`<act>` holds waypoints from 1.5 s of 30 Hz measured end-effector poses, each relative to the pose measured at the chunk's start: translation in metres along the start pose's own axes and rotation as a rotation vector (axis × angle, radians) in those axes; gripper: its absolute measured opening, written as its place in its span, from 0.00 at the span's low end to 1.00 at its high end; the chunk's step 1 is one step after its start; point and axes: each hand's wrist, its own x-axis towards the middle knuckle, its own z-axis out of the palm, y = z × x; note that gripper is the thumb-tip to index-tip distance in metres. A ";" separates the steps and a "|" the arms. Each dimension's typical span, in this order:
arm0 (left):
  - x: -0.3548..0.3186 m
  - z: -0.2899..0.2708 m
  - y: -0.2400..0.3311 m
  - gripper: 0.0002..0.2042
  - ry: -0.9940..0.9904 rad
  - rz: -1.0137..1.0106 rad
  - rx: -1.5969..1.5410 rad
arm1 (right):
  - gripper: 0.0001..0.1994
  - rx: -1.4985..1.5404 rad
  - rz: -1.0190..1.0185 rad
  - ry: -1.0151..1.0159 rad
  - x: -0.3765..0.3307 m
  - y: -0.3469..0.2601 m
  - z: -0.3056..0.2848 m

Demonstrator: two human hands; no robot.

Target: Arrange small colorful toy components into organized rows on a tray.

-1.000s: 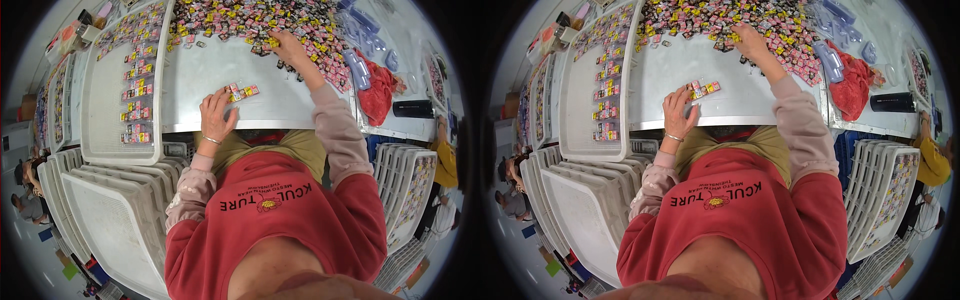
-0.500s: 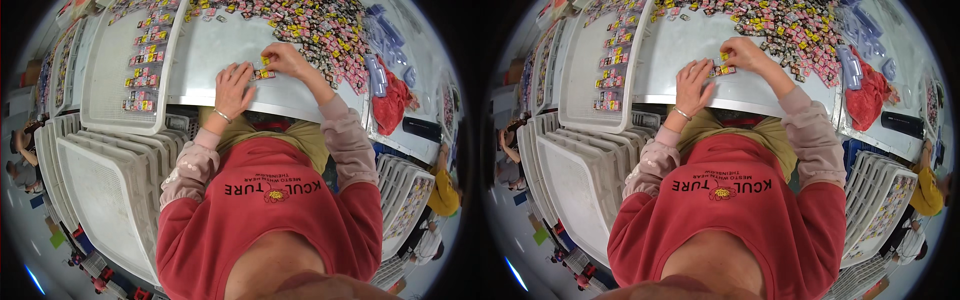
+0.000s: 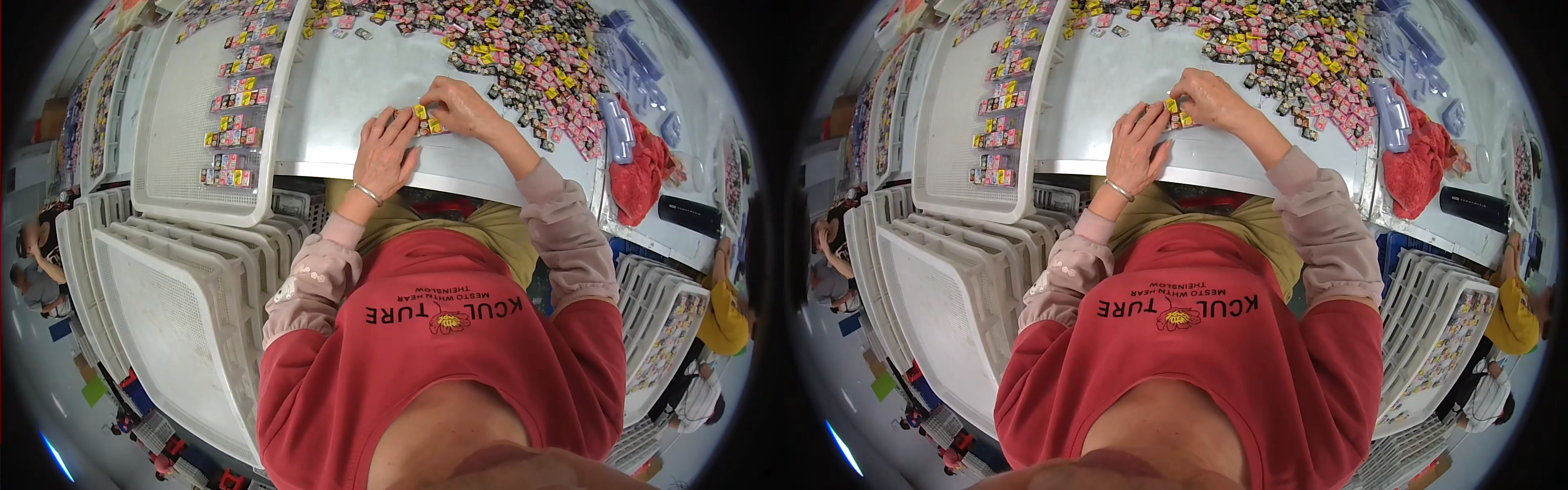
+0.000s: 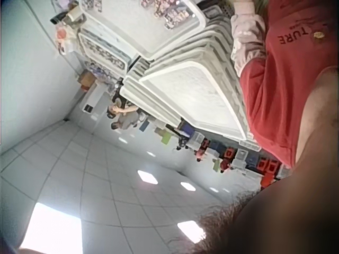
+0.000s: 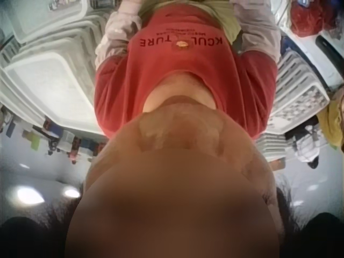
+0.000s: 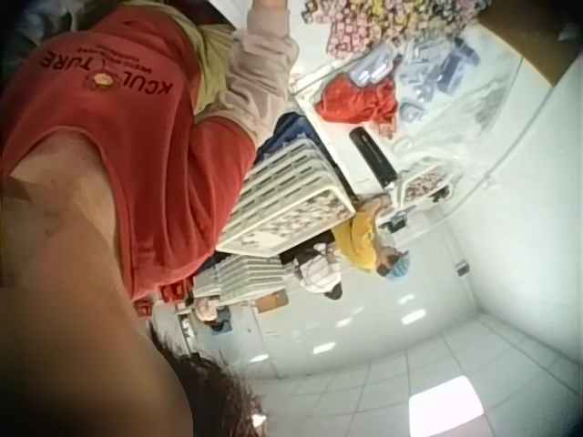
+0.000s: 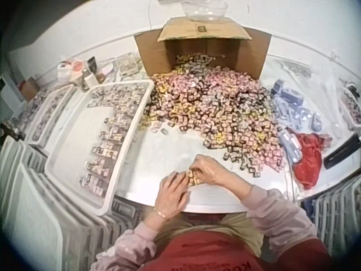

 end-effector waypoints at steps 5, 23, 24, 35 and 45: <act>0.000 0.001 0.001 0.24 -0.002 -0.026 0.005 | 0.10 -0.057 -0.003 0.103 -0.007 -0.012 0.005; -0.007 -0.009 -0.038 0.15 0.104 -0.455 -0.156 | 0.12 0.148 0.154 0.214 -0.030 0.017 0.001; -0.005 -0.006 -0.036 0.15 0.084 -0.477 -0.127 | 0.11 0.098 0.202 0.201 -0.031 0.013 0.004; 0.023 -0.006 -0.048 0.12 0.093 -0.738 -0.502 | 0.06 0.262 0.215 0.291 -0.034 0.009 0.020; 0.082 -0.024 -0.054 0.12 0.241 -1.010 -1.427 | 0.04 0.747 0.359 0.137 0.017 0.017 -0.032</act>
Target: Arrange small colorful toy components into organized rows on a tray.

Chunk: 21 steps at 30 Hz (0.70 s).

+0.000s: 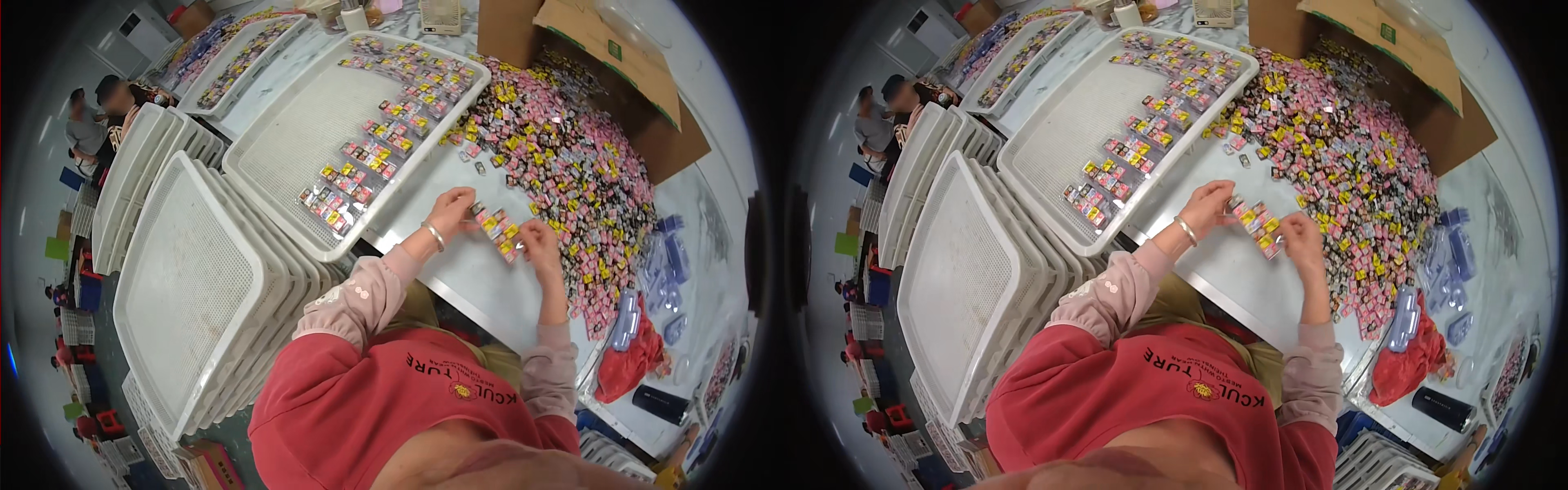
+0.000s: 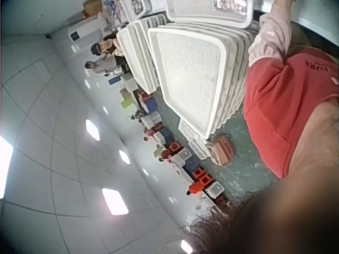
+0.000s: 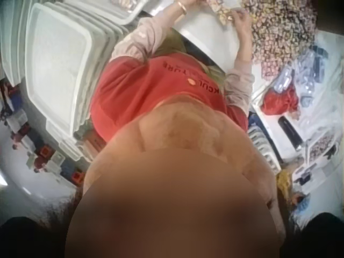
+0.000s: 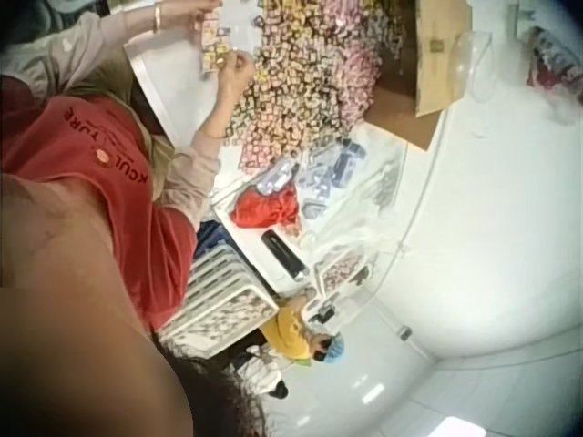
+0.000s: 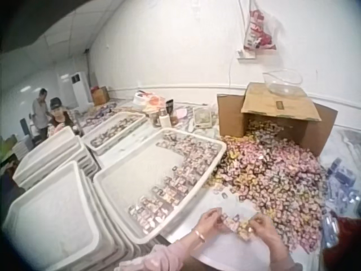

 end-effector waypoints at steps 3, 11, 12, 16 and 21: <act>0.018 0.027 0.033 0.14 -0.030 0.013 -0.255 | 0.04 0.023 -0.029 0.017 0.043 -0.047 -0.012; 0.125 -0.048 0.169 0.13 -0.067 0.316 -0.380 | 0.13 0.101 -0.285 0.076 0.127 -0.089 0.037; 0.140 -0.079 0.192 0.12 0.026 0.323 -0.381 | 0.13 -0.145 -0.324 0.062 0.120 -0.079 0.046; 0.183 -0.206 0.265 0.10 0.366 0.475 -0.377 | 0.12 -0.599 -0.632 0.064 0.070 -0.023 0.100; 0.230 -0.295 0.284 0.10 0.765 0.430 -0.335 | 0.18 -0.838 -0.555 -0.005 0.043 -0.002 0.118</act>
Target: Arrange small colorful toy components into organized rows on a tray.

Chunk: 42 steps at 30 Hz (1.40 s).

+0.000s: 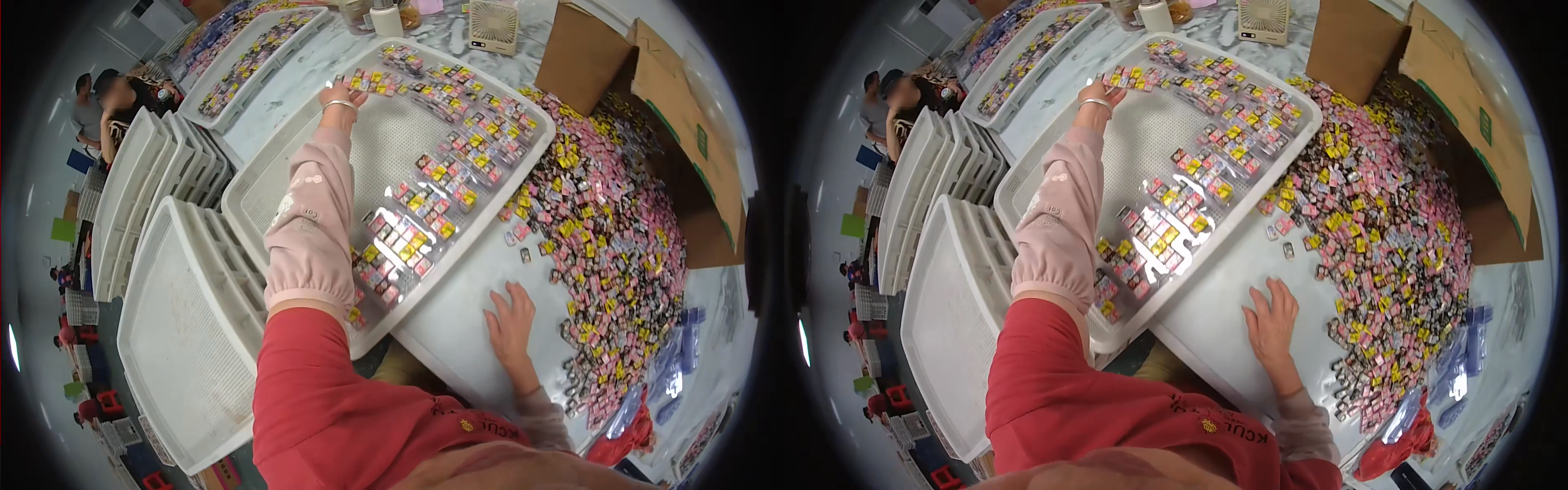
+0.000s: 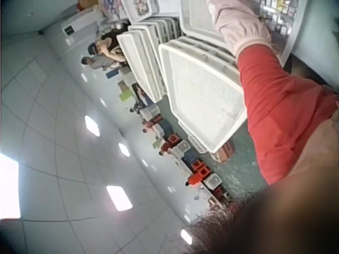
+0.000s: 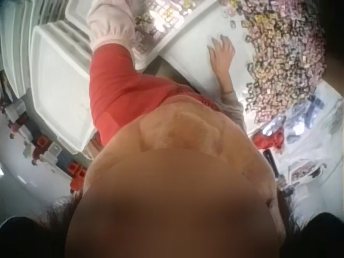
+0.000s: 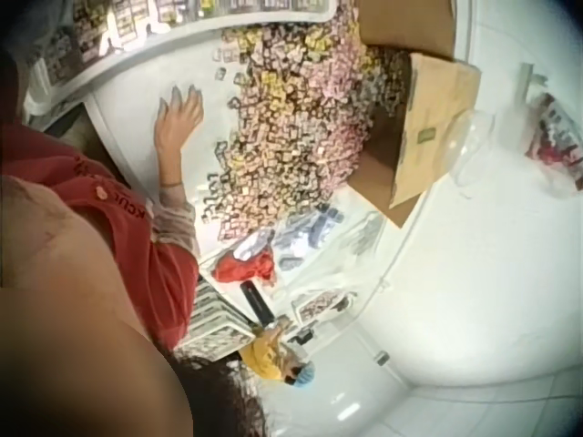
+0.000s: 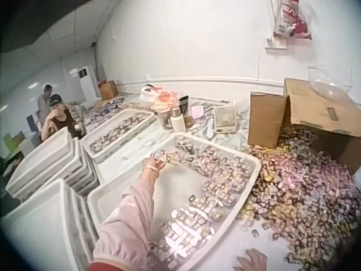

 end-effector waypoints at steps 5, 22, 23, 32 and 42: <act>0.056 0.016 -0.032 0.10 0.112 -0.007 0.033 | 0.19 0.030 0.024 -0.009 0.010 -0.003 -0.006; 0.048 0.020 -0.048 0.15 0.002 -0.078 0.353 | 0.18 0.053 0.096 -0.035 0.013 -0.004 -0.007; 0.045 0.023 -0.049 0.15 -0.010 -0.062 0.357 | 0.18 0.055 0.089 -0.029 0.013 -0.004 -0.007; 0.104 0.020 -0.062 0.15 -0.139 0.186 1.182 | 0.19 0.080 0.030 0.035 0.012 -0.001 -0.007; -0.178 0.133 -0.002 0.18 -0.989 0.461 0.823 | 0.11 0.389 0.111 0.085 -0.001 0.025 -0.019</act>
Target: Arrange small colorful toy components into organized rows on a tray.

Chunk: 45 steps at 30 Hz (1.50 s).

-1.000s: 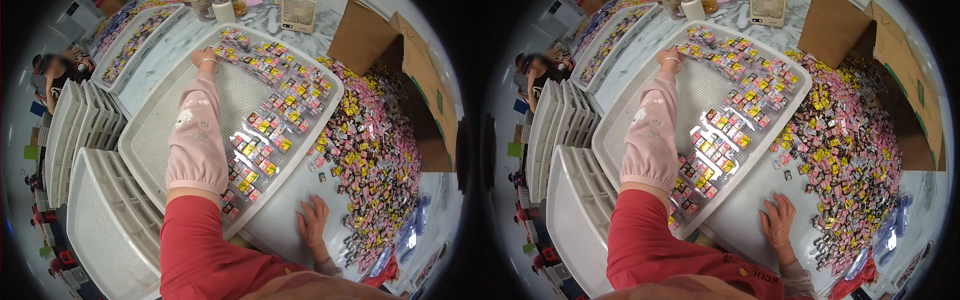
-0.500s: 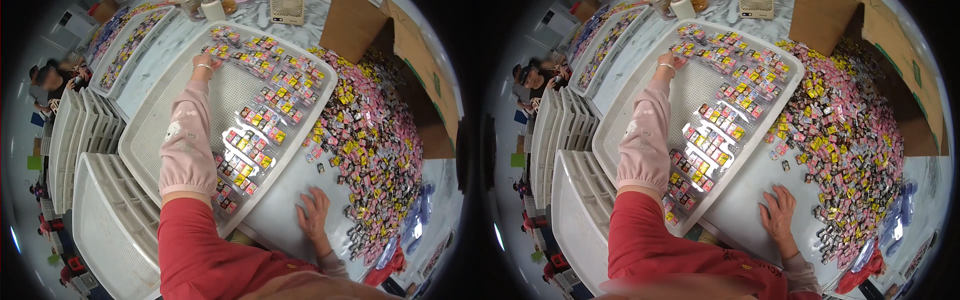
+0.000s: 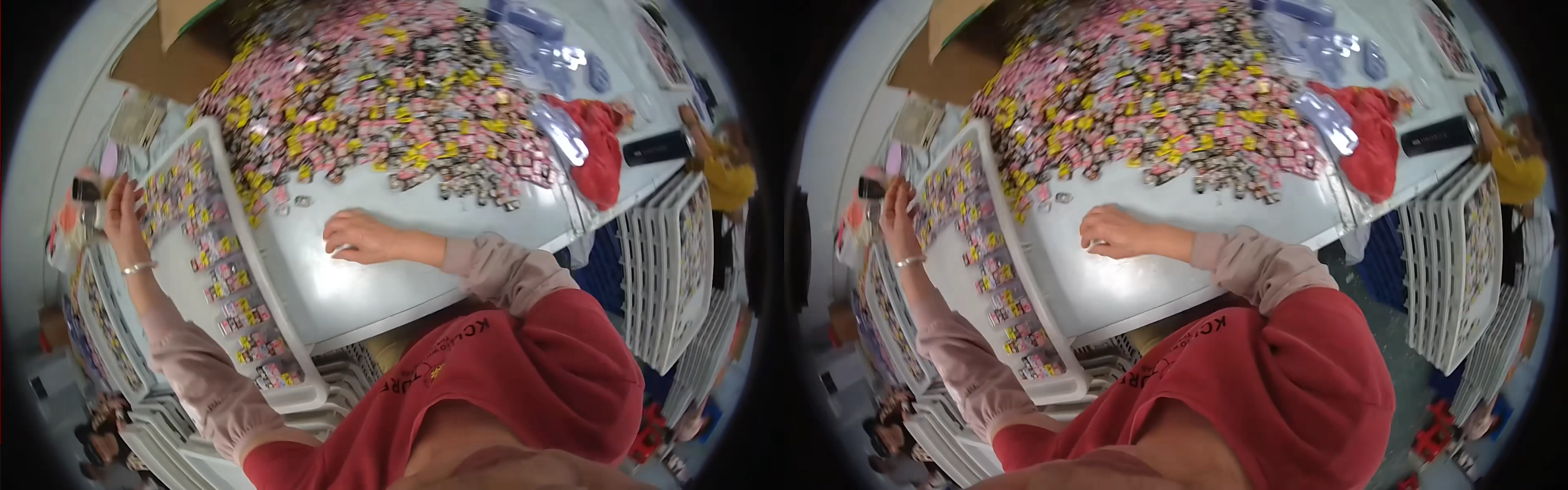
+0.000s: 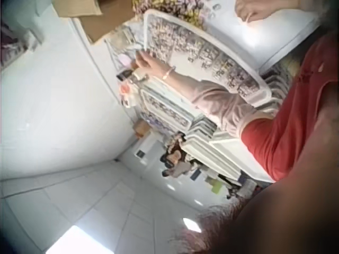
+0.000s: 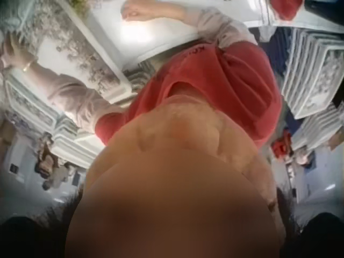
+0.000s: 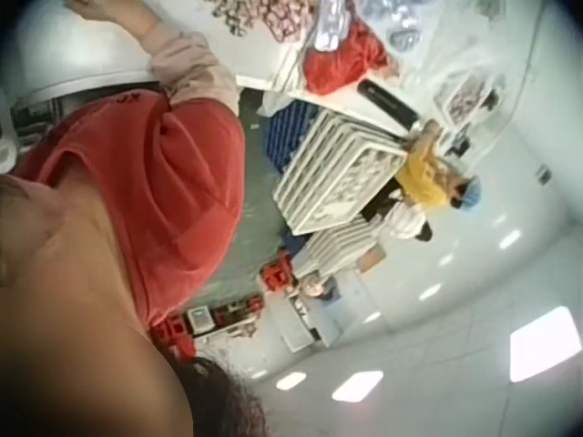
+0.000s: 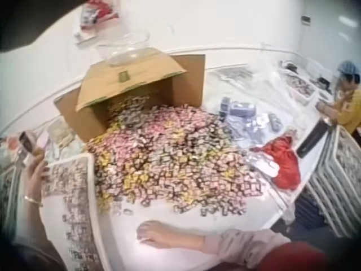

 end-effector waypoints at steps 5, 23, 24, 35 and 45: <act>-0.086 0.129 0.095 0.16 -0.495 0.135 -0.060 | 0.07 -0.222 0.018 0.467 -0.047 0.037 -0.127; -0.340 0.268 0.002 0.12 -0.440 -0.137 -0.193 | 0.10 -0.932 0.775 0.453 -0.247 0.104 -0.285; -0.349 0.262 -0.002 0.12 -0.412 -0.112 -0.215 | 0.10 -0.946 0.754 0.465 -0.249 0.105 -0.286; -0.361 0.244 -0.014 0.11 -0.205 -0.420 -0.486 | 0.09 -0.858 0.540 0.686 -0.226 0.053 -0.295; -0.345 0.256 0.004 0.21 -0.341 -0.441 -0.410 | 0.05 -0.628 -0.035 0.087 -0.141 -0.023 -0.050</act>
